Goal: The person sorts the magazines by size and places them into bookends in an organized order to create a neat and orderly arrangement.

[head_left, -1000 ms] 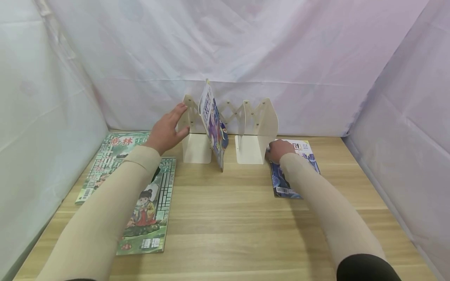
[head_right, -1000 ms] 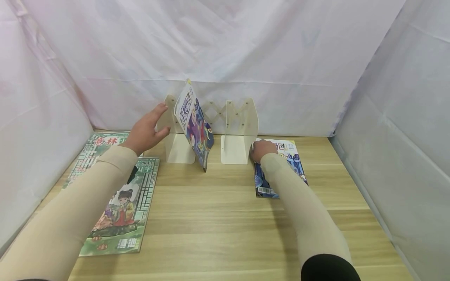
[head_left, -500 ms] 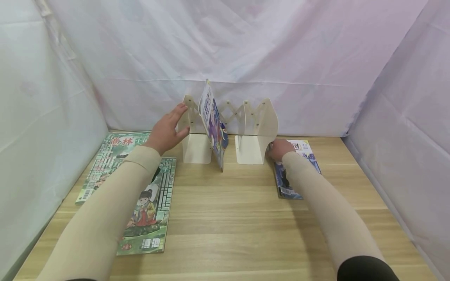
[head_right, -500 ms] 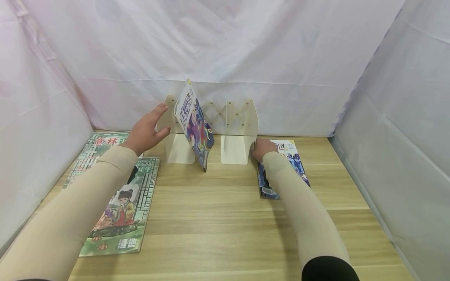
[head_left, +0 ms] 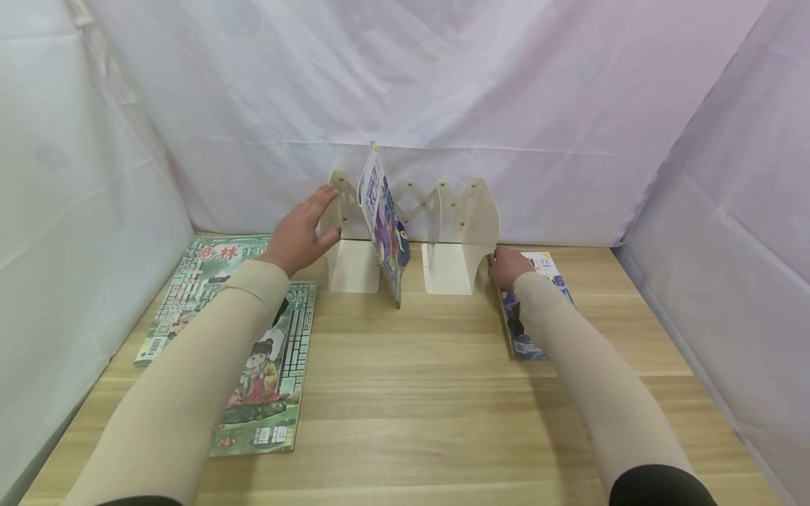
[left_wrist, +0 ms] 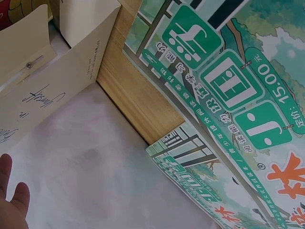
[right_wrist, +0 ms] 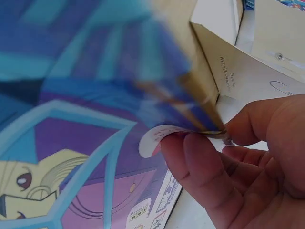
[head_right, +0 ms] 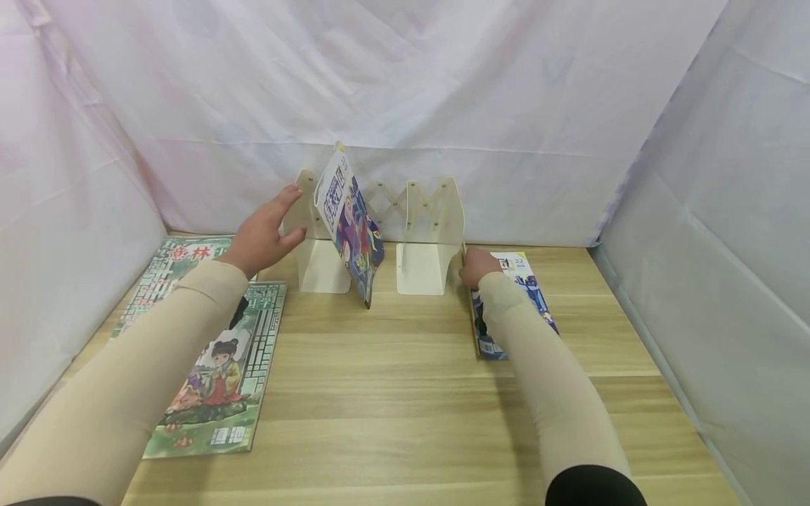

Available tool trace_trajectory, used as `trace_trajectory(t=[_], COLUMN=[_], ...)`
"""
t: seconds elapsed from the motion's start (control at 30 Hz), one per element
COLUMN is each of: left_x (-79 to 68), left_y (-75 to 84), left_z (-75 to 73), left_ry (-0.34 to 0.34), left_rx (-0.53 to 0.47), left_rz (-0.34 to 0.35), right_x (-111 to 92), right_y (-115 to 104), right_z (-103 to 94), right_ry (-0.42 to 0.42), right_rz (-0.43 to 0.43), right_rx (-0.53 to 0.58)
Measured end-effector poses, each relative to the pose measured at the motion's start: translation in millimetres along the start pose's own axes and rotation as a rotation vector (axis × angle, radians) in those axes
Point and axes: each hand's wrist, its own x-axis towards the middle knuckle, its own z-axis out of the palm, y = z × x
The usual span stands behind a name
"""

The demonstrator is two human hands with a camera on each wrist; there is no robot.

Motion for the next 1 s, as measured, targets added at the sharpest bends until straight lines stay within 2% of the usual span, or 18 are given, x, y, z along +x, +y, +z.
trace_trajectory(t=[0.17, 0.43, 0.7, 1.0], left_x=[0.1, 1.1, 0.6, 0.0], left_y=[-1.8, 2.2, 0.3, -0.4], left_z=[2.0, -0.2, 1.3, 2.2], left_ry=[0.002, -0.009, 0.0, 0.004], left_rx=[-0.003, 0.007, -0.001, -0.008], left_rz=[-0.002, -0.004, -0.003, -0.008], right_x=[-6, -10, -26, -38], right_y=[-1, 9, 8, 12], right_z=[-6.1, -10.6, -15.5, -14.7], right_ry=[-0.041, -0.043, 0.042, 0.091], right_rz=[0.022, 0.007, -0.031, -0.043], right_rx=[0.051, 0.083, 0.153, 0.324])
